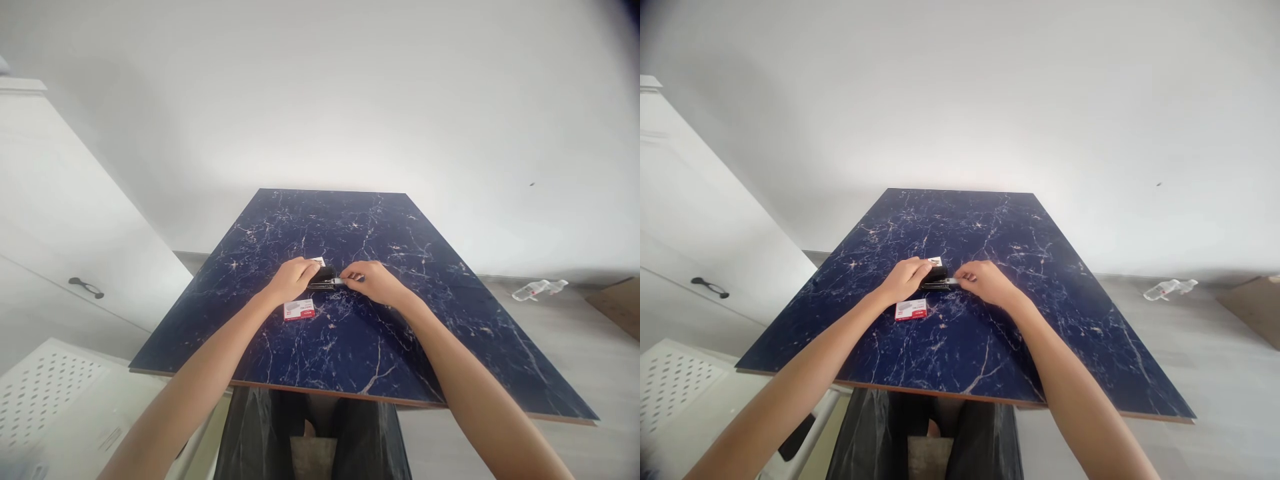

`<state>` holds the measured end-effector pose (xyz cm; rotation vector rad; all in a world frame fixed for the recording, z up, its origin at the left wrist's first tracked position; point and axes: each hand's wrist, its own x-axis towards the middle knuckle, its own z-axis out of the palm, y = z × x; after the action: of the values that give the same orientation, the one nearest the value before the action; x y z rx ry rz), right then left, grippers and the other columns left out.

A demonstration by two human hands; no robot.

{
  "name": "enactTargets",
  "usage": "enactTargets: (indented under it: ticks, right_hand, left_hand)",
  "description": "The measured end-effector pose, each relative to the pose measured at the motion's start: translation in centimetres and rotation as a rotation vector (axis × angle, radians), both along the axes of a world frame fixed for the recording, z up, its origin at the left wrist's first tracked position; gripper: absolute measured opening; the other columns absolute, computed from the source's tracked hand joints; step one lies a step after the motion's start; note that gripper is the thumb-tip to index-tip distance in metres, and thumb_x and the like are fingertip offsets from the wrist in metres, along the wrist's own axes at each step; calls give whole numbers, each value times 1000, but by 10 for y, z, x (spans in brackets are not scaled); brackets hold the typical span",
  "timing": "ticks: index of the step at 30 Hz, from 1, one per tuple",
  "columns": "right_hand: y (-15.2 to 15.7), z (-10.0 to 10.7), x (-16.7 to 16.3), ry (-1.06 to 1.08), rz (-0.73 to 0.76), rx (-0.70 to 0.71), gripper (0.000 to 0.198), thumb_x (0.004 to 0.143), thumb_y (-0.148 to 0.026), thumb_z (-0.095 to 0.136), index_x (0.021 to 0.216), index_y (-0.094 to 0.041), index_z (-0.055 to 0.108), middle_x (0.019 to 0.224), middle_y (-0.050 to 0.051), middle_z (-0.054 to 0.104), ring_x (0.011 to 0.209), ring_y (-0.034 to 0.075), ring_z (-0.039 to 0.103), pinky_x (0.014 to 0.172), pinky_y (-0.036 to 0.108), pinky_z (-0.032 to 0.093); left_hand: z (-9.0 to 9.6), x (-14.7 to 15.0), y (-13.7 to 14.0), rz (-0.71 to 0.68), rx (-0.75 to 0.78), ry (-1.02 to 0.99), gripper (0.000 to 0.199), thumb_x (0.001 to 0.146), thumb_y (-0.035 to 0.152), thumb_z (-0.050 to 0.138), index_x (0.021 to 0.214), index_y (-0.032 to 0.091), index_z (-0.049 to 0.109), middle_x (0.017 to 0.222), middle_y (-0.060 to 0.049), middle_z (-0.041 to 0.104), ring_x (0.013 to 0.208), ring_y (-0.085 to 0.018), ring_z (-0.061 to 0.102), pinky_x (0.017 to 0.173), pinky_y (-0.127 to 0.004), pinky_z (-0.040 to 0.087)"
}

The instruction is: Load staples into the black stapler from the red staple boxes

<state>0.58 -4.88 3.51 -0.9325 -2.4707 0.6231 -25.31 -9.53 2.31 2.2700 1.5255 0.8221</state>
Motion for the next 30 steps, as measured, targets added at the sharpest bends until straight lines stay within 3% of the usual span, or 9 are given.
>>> enactTargets:
  ticks: [14, 18, 23, 30]
  right_hand:
    - [-1, -4, -3, -57, -20, -70, 26, 98, -38, 53, 100, -27, 76, 101, 2, 76, 88, 20, 69, 79, 31, 51]
    - [0, -9, -6, -25, -79, -91, 25, 98, -38, 52, 99, -26, 75, 95, 2, 76, 83, 20, 69, 78, 31, 50]
    - [2, -9, -4, 148, -196, -155, 30, 98, -38, 50, 115, -26, 71, 100, 3, 75, 86, 20, 69, 81, 32, 51]
    - [2, -1, 0, 185, -186, -260, 36, 92, -44, 60, 121, -24, 71, 103, 5, 74, 87, 20, 69, 83, 33, 52]
  left_hand:
    - [2, 0, -1, -3, -18, 10, 52, 106, 48, 28, 104, 21, 72, 81, -6, 63, 76, -19, 59, 71, -31, 41]
    - [4, 0, -2, -12, -8, 19, 52, 106, 47, 27, 101, 20, 71, 79, -5, 61, 75, -19, 59, 70, -31, 40]
    - [5, 1, -3, -4, -18, 23, 53, 106, 49, 27, 101, 20, 71, 79, -5, 61, 73, -18, 58, 68, -31, 40]
    - [4, 0, -2, -5, -32, 9, 53, 106, 50, 27, 99, 20, 71, 82, -6, 62, 74, -18, 58, 68, -31, 40]
